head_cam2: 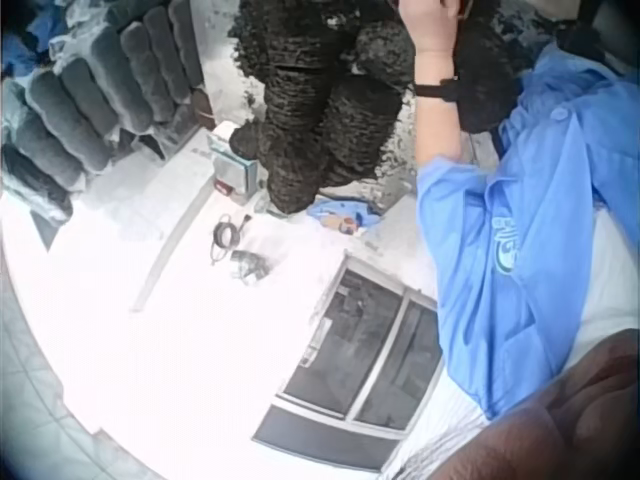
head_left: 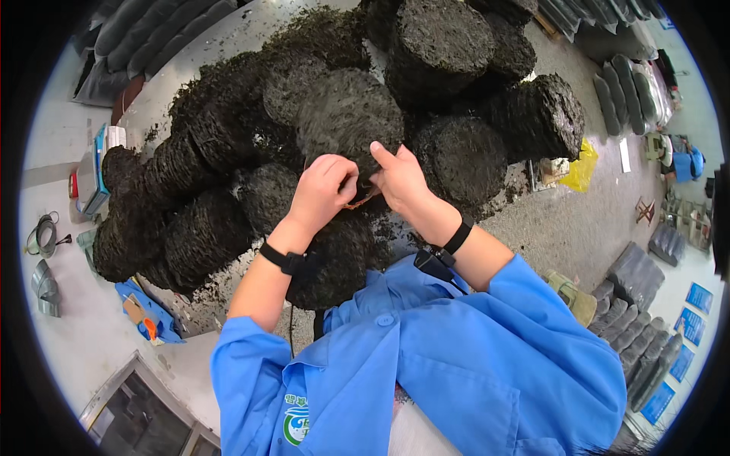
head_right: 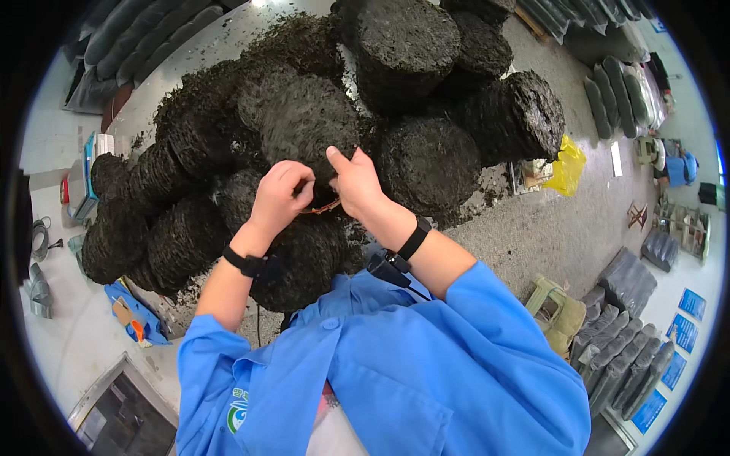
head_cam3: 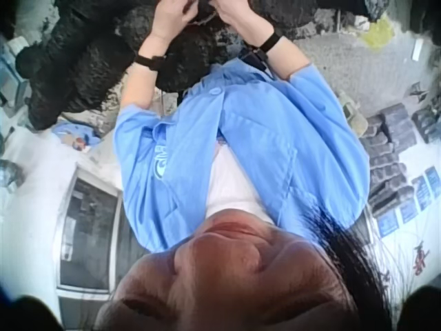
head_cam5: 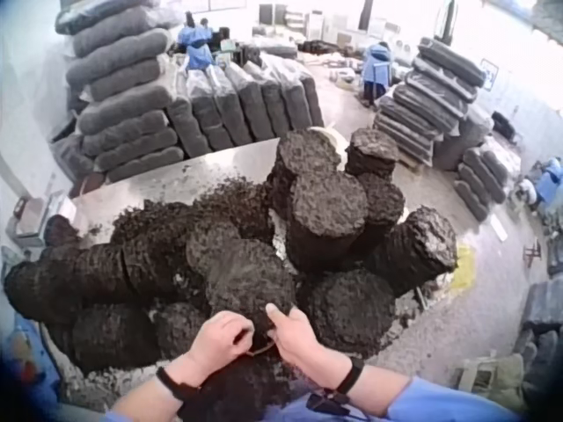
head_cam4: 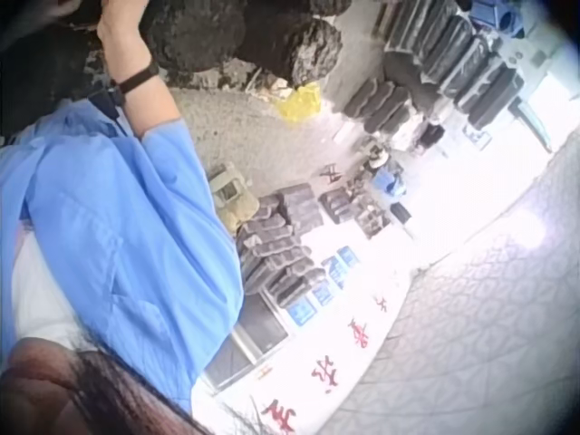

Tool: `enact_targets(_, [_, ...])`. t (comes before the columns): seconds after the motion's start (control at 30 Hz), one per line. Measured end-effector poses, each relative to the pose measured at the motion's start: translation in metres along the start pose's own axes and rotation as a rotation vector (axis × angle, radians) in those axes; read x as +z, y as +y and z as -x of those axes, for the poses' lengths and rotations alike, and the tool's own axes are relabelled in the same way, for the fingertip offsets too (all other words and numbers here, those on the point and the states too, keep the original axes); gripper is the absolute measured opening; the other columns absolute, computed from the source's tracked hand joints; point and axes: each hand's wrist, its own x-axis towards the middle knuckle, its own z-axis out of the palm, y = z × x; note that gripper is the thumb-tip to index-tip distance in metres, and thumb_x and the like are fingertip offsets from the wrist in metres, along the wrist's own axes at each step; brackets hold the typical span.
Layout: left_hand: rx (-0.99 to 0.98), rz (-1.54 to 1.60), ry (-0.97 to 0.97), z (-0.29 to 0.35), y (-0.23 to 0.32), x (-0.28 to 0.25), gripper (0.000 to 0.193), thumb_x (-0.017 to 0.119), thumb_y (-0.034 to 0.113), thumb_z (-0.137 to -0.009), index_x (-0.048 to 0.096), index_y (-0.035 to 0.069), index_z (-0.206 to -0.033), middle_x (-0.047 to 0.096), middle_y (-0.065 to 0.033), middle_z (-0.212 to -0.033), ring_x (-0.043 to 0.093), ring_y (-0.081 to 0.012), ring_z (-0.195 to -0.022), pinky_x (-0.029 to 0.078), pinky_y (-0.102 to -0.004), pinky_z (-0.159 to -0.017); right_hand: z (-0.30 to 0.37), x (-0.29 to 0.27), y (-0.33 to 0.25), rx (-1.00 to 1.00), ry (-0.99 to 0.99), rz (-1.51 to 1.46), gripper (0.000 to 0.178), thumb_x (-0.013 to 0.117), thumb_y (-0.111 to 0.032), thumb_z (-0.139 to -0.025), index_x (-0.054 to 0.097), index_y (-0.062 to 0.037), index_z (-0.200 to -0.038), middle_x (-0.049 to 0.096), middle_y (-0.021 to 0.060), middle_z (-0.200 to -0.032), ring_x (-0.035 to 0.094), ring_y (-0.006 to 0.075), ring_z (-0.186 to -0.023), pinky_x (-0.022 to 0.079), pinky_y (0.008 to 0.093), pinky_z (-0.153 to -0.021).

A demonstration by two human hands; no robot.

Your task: Inspecting and organizing compressed tea cakes on a table.

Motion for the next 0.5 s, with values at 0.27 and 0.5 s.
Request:
enact_targets(0.27, [-0.302, -0.166, -0.053, 0.010, 0.002, 0.007, 0.013, 0.065, 0.008, -0.085, 0.069, 0.009, -0.097, 0.069, -0.0093, -0.101, 0.067, -0.0299, -0.096, 0.057, -0.0373, -0.077, -0.018, -0.013, 0.003, -0.353, -0.122, 0.038, 0.029, 0.058, -0.011, -0.103, 0.054, -0.0060, -0.132, 0.065, 0.0047, -0.123, 0.061, 0.0141, -0.106, 0.051, 0.0300, -0.089])
enact_targets(0.5, [-1.074, 1.447, 0.166, 0.016, 0.004, -0.037, 0.037, 0.059, 0.030, -0.104, 0.058, 0.002, -0.128, 0.063, -0.0113, -0.133, 0.065, -0.0233, -0.115, 0.056, -0.0399, -0.093, -0.007, -0.020, -0.012, -1.278, -0.221, 0.996, 0.053, 0.065, 0.003, -0.082, 0.063, -0.0113, -0.133, 0.064, 0.0120, -0.133, 0.061, 0.0297, -0.124, 0.046, 0.0417, -0.109])
